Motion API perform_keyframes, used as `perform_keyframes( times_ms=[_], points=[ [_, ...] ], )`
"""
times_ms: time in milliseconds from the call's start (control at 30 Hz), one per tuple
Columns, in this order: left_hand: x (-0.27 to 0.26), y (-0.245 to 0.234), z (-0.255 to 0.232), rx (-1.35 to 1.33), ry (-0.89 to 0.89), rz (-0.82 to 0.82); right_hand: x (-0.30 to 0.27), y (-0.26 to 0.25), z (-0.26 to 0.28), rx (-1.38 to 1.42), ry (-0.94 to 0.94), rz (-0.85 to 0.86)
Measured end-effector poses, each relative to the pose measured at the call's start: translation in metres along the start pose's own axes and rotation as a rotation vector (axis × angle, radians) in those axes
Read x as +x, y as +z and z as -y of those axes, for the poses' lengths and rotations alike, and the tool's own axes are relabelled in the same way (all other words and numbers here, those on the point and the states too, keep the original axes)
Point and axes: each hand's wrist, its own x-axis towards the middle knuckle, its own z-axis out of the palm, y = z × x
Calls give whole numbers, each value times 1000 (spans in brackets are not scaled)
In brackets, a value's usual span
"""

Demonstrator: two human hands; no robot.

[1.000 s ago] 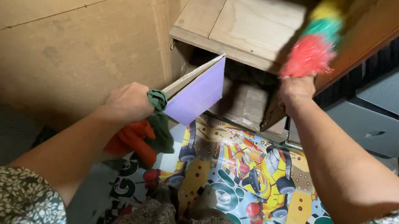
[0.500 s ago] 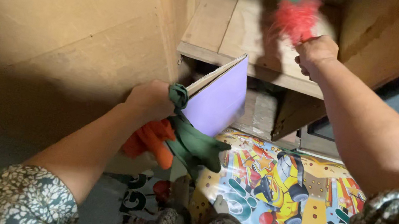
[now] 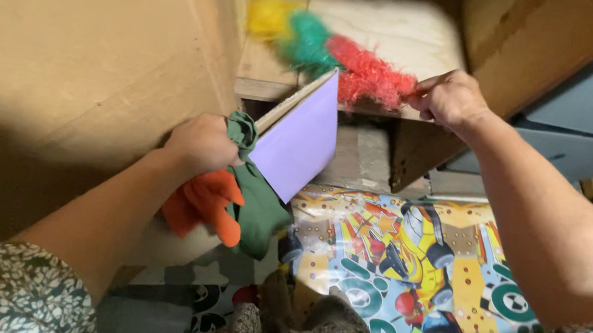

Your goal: The person removes folded clothes and a cardboard box from a wooden shelf, then uses a colorful duster and an orange cloth to clean the shelf surfaces. The person handles multiple clothing items and cleaning tools to clear and wipe the shelf.

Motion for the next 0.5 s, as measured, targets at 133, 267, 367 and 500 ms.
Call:
perform_keyframes(
  times_ms=[133,267,367,500],
  points=[
    [17,7,-16,20,-37,18,-69,20,-12,77,135,-242],
    [22,21,-36,133,35,42,-142,21,-29,-2,49,-329],
    [18,27,-51,92,106,61,-187,39,-48,169,130,-504],
    [1,36,-74,46,128,67,-243,37,-83,207,370,-402]
  ],
)
